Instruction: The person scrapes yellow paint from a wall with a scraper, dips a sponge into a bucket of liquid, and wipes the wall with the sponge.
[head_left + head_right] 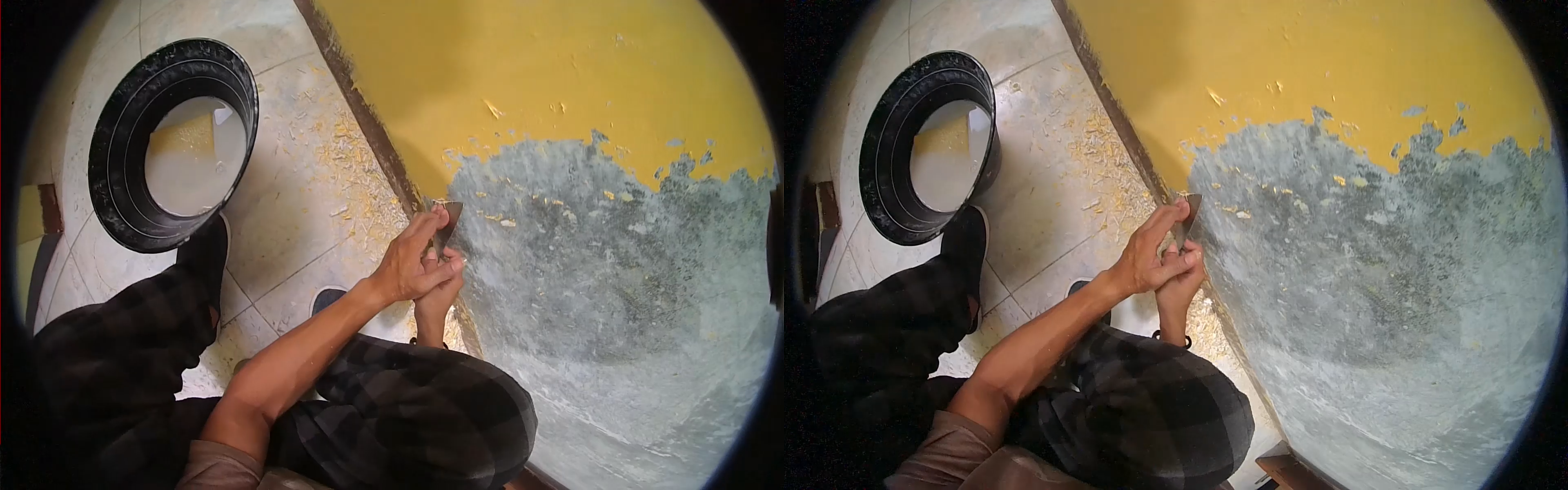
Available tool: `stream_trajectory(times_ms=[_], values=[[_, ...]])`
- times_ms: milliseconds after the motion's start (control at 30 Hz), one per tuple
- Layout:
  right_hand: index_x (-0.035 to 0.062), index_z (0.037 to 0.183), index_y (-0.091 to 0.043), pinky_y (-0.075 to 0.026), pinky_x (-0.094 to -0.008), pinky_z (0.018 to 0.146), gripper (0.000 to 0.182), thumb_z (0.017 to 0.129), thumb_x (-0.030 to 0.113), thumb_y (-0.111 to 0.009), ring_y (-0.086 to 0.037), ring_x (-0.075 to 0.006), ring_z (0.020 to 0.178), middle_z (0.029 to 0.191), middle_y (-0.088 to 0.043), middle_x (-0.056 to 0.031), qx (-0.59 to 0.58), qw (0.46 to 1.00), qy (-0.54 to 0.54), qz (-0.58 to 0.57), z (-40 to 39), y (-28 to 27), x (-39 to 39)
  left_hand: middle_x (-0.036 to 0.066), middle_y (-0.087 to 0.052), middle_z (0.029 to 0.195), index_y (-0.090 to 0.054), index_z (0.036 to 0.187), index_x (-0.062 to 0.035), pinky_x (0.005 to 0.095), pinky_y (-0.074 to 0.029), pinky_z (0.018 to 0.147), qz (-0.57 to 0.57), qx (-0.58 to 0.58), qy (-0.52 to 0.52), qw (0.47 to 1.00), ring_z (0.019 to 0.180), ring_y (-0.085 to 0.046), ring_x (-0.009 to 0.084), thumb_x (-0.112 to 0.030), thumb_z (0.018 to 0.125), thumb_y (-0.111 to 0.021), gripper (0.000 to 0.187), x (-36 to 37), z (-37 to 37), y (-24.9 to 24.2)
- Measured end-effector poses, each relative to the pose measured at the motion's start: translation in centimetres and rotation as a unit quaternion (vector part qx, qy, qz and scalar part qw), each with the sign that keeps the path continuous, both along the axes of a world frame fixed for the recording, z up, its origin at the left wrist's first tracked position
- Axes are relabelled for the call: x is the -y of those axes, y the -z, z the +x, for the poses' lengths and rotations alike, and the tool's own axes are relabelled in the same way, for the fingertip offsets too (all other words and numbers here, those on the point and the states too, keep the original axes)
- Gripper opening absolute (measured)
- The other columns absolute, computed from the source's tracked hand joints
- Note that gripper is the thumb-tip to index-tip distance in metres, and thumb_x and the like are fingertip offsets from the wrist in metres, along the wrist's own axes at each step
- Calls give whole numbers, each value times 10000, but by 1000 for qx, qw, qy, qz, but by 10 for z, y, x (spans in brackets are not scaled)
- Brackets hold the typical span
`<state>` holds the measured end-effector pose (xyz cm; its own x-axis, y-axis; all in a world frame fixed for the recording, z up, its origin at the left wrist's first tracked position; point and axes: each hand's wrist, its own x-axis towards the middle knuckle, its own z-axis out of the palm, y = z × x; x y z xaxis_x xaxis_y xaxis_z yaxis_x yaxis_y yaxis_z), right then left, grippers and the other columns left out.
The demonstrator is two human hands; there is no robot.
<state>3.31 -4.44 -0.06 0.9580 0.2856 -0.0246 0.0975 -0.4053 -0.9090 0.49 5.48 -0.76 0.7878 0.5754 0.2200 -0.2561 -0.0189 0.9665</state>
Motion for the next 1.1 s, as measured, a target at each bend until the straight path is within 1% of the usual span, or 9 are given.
stream_trajectory(times_ms=[67,133,267,533,600,733,800,967,1100], values=[[4,1028,-511,-448,-285,680,150,912,78,-570,-508,-103,777,844,-542,-23,56,998,-22,-19,6,31,23,283,-483,1270,-457,1256,86,410,-362,1031,0,-15,15,1000,1213,-472,398,-354,792,-686,680,4,-3,-4],[2,1025,-517,-444,-295,714,125,917,58,-549,-498,-105,806,866,-544,-33,52,988,-15,148,4,30,17,296,-479,1245,-454,1230,127,417,-380,1012,22,5,18,1000,1190,-472,425,-376,787,-678,707,14,-3,-6],[-10,1018,-530,-429,-256,686,137,915,73,-567,-499,-87,796,882,-550,-34,-64,997,-32,-14,24,-8,-11,298,-466,1264,-454,1238,118,416,-378,1014,-5,-24,-3,1000,1201,-466,426,-369,800,-670,690,-14,9,-1],[3,972,-547,-430,-265,672,170,901,146,-605,-494,-99,762,816,-532,0,-78,995,-12,56,10,5,2,263,-500,1249,-433,1299,72,404,-377,1012,13,-41,-23,999,1188,-493,378,-323,795,-677,685,7,4,0],[3,947,-555,-428,-273,678,144,894,129,-599,-489,-108,762,812,-530,-15,-19,997,-18,-70,19,7,-2,260,-500,1254,-451,1282,59,401,-377,1010,-8,-45,-33,998,1188,-493,379,-314,795,-682,655,-5,5,3],[-4,933,-553,-418,-263,669,94,899,81,-574,-485,-107,755,832,-532,-28,66,997,-31,-30,-5,11,-18,297,-486,1247,-433,1261,119,413,-384,1008,-61,-75,52,994,1187,-483,415,-352,775,-707,729,-14,-4,-7],[-15,1008,-532,-456,-294,692,156,922,103,-589,-548,-134,801,857,-585,-61,7,978,54,203,-8,14,-20,252,-516,1196,-463,1232,82,395,-391,979,8,-29,2,1000,1139,-515,380,-299,791,-683,623,2,1,-7],[-11,990,-557,-449,-260,677,127,909,82,-585,-531,-91,798,881,-604,-45,-39,999,-28,4,12,15,-2,263,-500,1234,-466,1248,79,398,-370,1015,-21,-31,10,999,1173,-494,386,-316,812,-662,620,-16,3,-1],[-5,971,-554,-432,-248,648,142,903,110,-605,-486,-79,722,792,-542,-8,-70,986,60,140,-2,3,-11,259,-500,1246,-457,1257,86,401,-359,1025,-31,-36,24,999,1189,-484,388,-322,808,-666,641,-6,0,-8]])
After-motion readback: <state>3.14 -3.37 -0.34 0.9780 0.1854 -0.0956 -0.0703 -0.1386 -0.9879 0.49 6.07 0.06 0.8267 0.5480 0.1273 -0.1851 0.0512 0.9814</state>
